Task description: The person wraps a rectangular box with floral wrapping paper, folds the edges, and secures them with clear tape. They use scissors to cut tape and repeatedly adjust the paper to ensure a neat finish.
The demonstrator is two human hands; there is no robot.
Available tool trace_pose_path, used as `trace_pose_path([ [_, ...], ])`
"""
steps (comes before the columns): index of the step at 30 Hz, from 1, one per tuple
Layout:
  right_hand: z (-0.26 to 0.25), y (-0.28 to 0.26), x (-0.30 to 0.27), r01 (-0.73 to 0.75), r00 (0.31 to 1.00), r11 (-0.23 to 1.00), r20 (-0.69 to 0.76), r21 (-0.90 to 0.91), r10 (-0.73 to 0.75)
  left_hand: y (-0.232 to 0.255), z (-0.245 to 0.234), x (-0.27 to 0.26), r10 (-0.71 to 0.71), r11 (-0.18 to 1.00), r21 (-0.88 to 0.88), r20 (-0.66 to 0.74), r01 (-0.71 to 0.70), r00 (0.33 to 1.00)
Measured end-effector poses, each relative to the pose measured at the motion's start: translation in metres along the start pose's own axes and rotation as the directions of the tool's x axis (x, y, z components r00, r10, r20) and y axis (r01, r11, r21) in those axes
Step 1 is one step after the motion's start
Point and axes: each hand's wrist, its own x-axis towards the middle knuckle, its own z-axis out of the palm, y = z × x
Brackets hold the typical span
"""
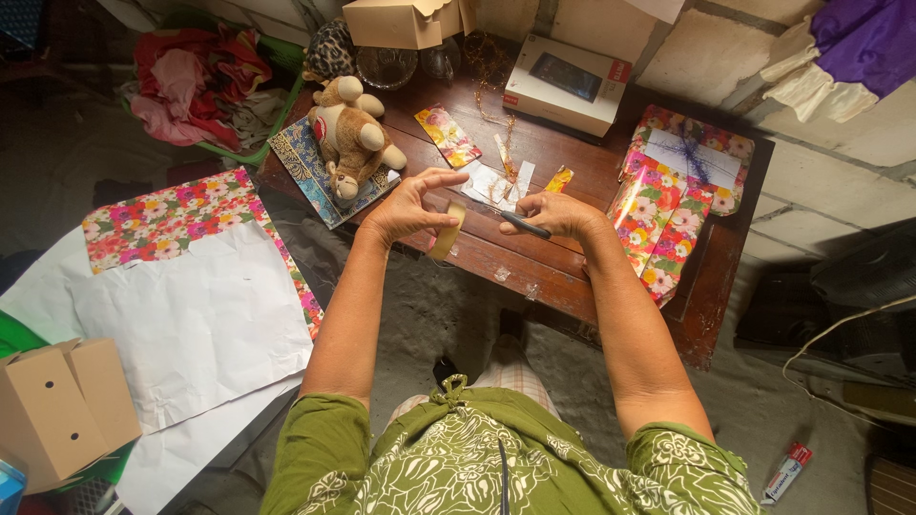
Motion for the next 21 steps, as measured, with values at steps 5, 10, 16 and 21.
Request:
trace_pose_path([
  [5, -0.001, 0.003, 0.002, -0.040, 0.998, 0.999, -0.043, -0.001, 0.040, -0.006, 0.001, 0.003, -0.059, 0.998, -0.009, -0.050, 0.059, 0.997],
  [10, -0.003, 0.010, 0.015, -0.088, 0.996, 0.996, -0.033, -0.034, 0.087, -0.019, -0.004, 0.006, 0.102, 0.991, 0.099, -0.101, -0.092, 0.990],
  [16, -0.004, 0.037, 0.034, -0.231, 0.971, 0.965, -0.088, -0.126, 0.221, -0.027, -0.017, -0.001, 0.144, 0.986, -0.058, -0.199, -0.159, 0.969],
  [21, 0.016, 0.066, 0.059, -0.387, 0.892, 0.910, -0.311, -0.148, 0.329, -0.020, -0.019, -0.009, 0.100, 0.984, -0.119, -0.264, -0.136, 0.959],
])
